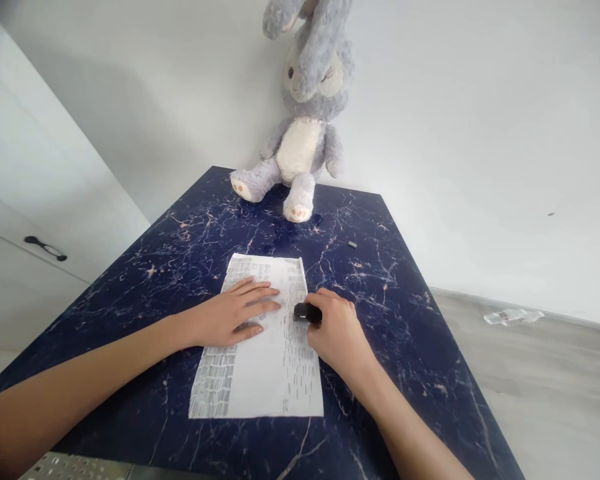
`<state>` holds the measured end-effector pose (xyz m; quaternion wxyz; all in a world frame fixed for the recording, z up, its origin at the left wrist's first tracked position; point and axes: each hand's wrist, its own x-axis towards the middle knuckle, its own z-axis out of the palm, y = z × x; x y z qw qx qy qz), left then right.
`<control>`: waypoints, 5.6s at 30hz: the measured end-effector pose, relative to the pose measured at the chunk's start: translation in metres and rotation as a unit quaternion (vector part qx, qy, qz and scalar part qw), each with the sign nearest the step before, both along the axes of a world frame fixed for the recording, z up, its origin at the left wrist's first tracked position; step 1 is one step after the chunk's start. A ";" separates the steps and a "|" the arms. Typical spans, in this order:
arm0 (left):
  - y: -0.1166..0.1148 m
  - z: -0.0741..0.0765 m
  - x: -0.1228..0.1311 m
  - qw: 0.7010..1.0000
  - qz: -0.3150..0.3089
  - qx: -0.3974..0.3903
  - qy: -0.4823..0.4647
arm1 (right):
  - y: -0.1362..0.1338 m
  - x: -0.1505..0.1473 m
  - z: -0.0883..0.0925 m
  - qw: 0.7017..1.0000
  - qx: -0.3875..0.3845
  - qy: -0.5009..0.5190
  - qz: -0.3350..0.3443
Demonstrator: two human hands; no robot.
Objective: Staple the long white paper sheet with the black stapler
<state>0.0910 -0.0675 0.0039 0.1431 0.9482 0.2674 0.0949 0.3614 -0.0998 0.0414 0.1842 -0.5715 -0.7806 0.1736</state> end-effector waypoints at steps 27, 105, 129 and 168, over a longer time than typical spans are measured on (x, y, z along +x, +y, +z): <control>-0.006 0.013 -0.002 0.994 -0.109 -0.008 -0.006 | 0.000 0.000 0.001 1.000 0.014 -0.004 -0.013; -0.007 0.004 -0.001 0.998 -0.058 -0.011 0.009 | 0.002 0.009 0.006 0.999 -0.013 -0.037 0.006; -0.003 -0.001 0.004 0.998 -0.014 0.058 0.016 | 0.000 0.008 0.015 0.997 -0.041 -0.002 0.071; -0.014 0.016 0.006 0.991 -0.134 -0.015 0.025 | -0.015 0.006 0.031 0.982 -0.109 -0.007 0.154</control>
